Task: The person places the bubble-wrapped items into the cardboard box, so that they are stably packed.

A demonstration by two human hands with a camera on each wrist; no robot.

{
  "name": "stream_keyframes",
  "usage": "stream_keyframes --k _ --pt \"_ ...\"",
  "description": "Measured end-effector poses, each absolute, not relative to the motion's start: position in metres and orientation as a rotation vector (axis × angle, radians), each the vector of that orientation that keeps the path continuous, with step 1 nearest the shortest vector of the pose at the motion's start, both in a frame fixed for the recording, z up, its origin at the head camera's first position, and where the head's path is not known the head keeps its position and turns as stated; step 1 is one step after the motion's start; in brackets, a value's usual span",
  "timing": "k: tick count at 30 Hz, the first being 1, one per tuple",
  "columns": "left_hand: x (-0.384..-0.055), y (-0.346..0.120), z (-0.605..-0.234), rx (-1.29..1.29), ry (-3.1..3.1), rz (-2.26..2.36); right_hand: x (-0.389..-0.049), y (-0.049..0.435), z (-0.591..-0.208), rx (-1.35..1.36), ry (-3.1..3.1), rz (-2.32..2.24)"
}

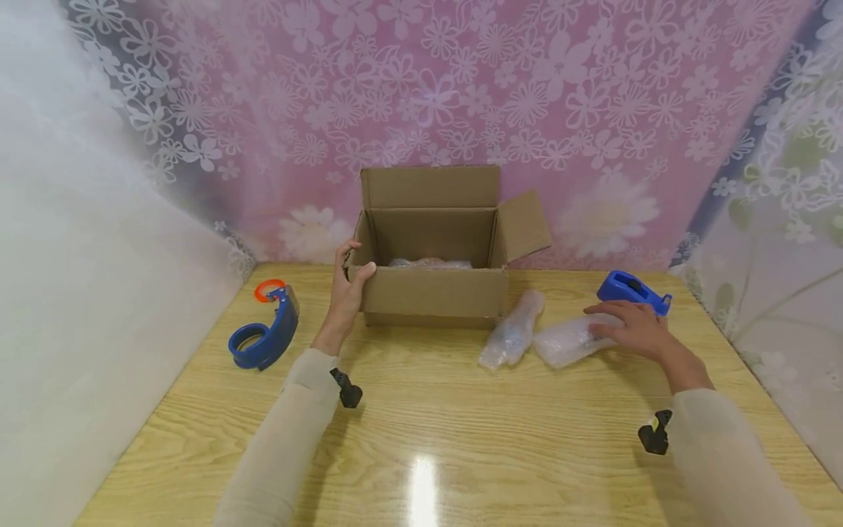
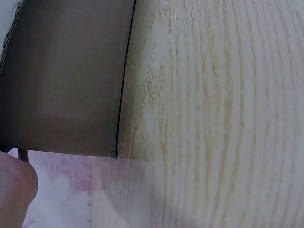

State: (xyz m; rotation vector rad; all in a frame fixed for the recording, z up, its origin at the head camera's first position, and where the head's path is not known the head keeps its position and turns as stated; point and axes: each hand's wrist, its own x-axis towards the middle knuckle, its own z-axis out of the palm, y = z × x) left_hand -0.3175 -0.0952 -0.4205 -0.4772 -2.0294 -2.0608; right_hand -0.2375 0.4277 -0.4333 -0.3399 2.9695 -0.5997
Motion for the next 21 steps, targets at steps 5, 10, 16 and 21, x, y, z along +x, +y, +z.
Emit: stream_keyframes --k 5,10,16,21 --pt "-0.33 -0.094 -0.435 -0.474 -2.004 -2.044 -0.234 0.438 -0.433 -0.289 2.965 -0.589" --pt "-0.334 -0.093 -0.442 -0.474 -2.018 -2.005 -0.228 0.444 -0.43 -0.247 2.954 -0.587" --pt "-0.335 -0.093 -0.442 -0.462 -2.009 -1.991 -0.224 0.453 -0.431 -0.243 2.938 -0.535" --pt "-0.335 -0.093 -0.441 -0.471 -2.003 -2.012 -0.222 0.46 -0.435 -0.265 2.89 -0.565"
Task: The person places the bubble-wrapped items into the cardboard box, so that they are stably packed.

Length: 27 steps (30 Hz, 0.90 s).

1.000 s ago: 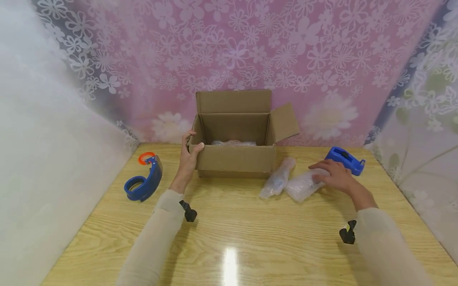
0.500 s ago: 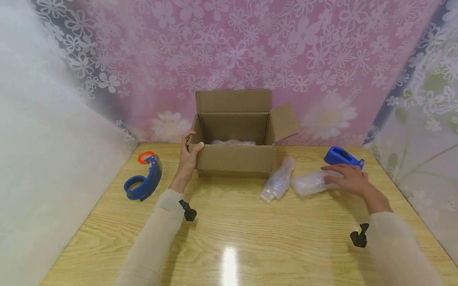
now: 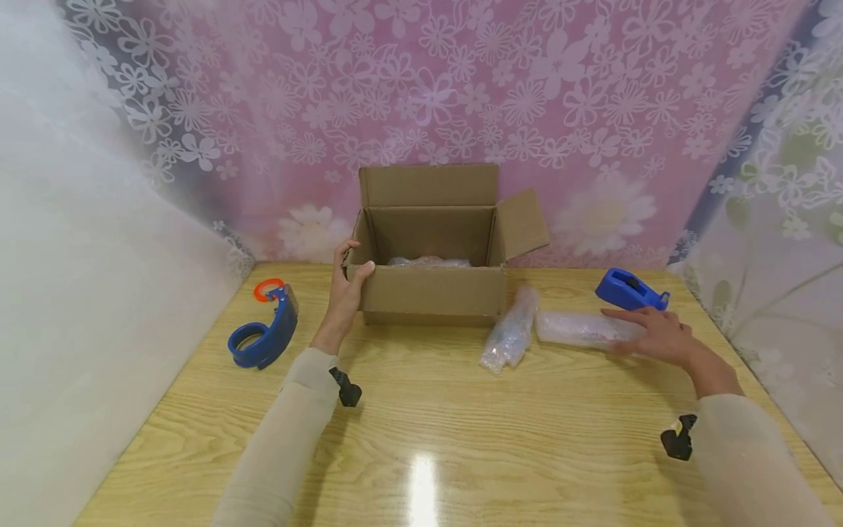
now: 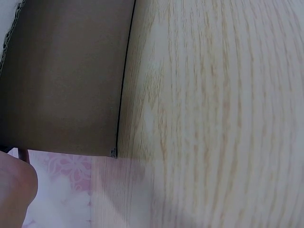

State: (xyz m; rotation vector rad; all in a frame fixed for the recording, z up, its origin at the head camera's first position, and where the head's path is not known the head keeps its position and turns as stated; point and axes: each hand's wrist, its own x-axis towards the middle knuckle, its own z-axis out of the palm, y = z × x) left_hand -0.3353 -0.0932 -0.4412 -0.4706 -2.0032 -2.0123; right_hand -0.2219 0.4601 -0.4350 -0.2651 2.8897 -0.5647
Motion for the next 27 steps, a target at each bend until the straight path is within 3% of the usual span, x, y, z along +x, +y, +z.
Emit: stream_keyframes --k 27 --pt "-0.336 -0.095 -0.441 -0.475 -2.035 -2.035 -0.21 0.47 -0.453 -0.282 2.805 -0.917"
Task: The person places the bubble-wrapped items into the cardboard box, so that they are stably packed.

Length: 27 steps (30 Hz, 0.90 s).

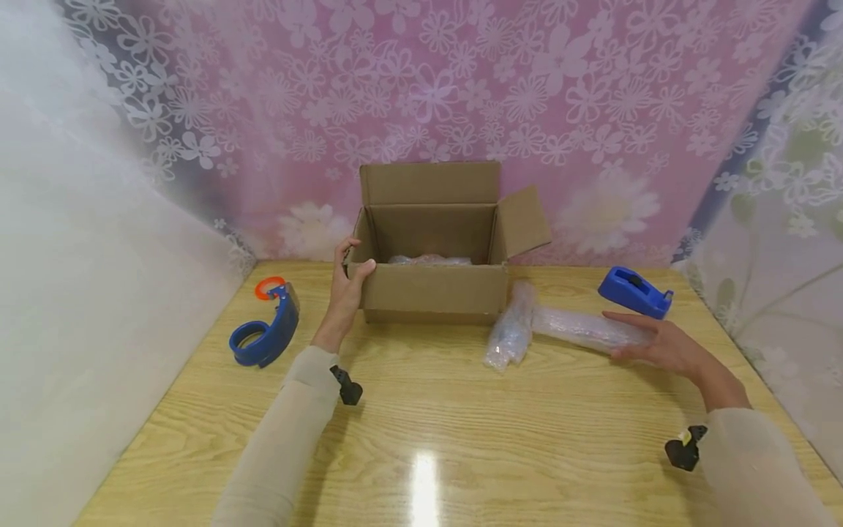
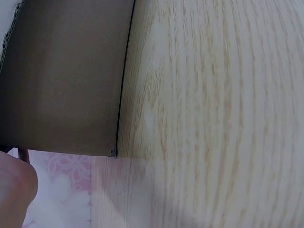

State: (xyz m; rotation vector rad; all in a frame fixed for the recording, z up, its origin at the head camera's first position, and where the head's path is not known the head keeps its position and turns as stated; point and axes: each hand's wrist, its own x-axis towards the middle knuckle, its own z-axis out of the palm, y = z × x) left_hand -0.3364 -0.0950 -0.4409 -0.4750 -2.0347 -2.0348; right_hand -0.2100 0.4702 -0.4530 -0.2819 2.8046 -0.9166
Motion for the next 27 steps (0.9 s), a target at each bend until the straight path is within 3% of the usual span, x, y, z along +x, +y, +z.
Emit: stream_keyframes --k 27 --pt "-0.334 -0.094 -0.44 -0.453 -2.021 -2.03 -0.203 0.485 -0.415 -0.134 2.794 -1.107"
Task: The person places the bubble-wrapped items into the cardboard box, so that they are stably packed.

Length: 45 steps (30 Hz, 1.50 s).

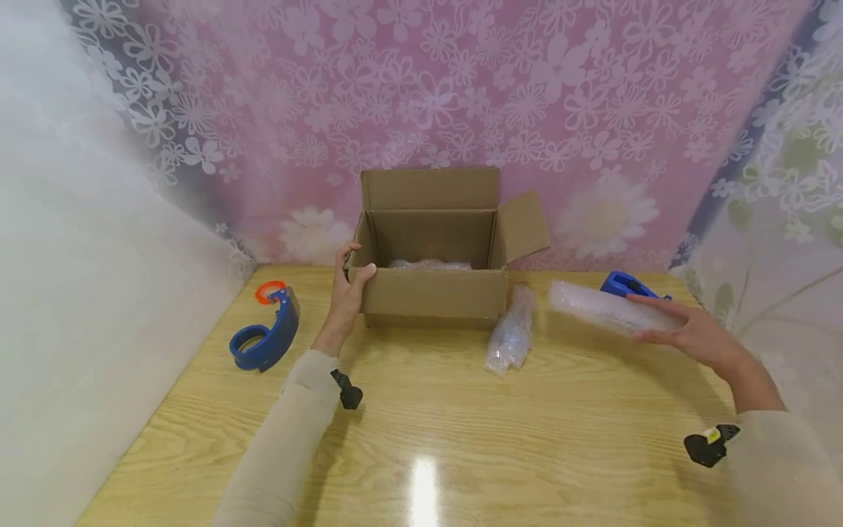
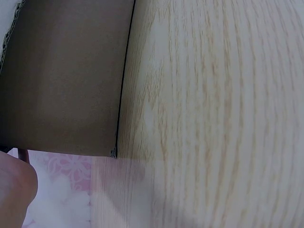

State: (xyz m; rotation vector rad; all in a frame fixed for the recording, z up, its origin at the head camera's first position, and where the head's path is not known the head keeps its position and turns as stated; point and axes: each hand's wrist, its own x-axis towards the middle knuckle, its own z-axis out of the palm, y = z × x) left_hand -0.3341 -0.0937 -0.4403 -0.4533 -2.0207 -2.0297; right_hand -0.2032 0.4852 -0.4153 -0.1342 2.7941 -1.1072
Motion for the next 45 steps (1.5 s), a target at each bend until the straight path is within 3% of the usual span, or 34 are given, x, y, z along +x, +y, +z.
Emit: stream_keyframes --k 35,45 --pt "-0.335 -0.093 -0.439 -0.484 -2.004 -2.043 -0.209 0.459 -0.317 -0.07 3.09 -1.237" --pt "-0.309 -0.095 -0.414 -0.502 -1.998 -2.098 -0.22 0.421 -0.287 -0.102 3.063 -1.162"
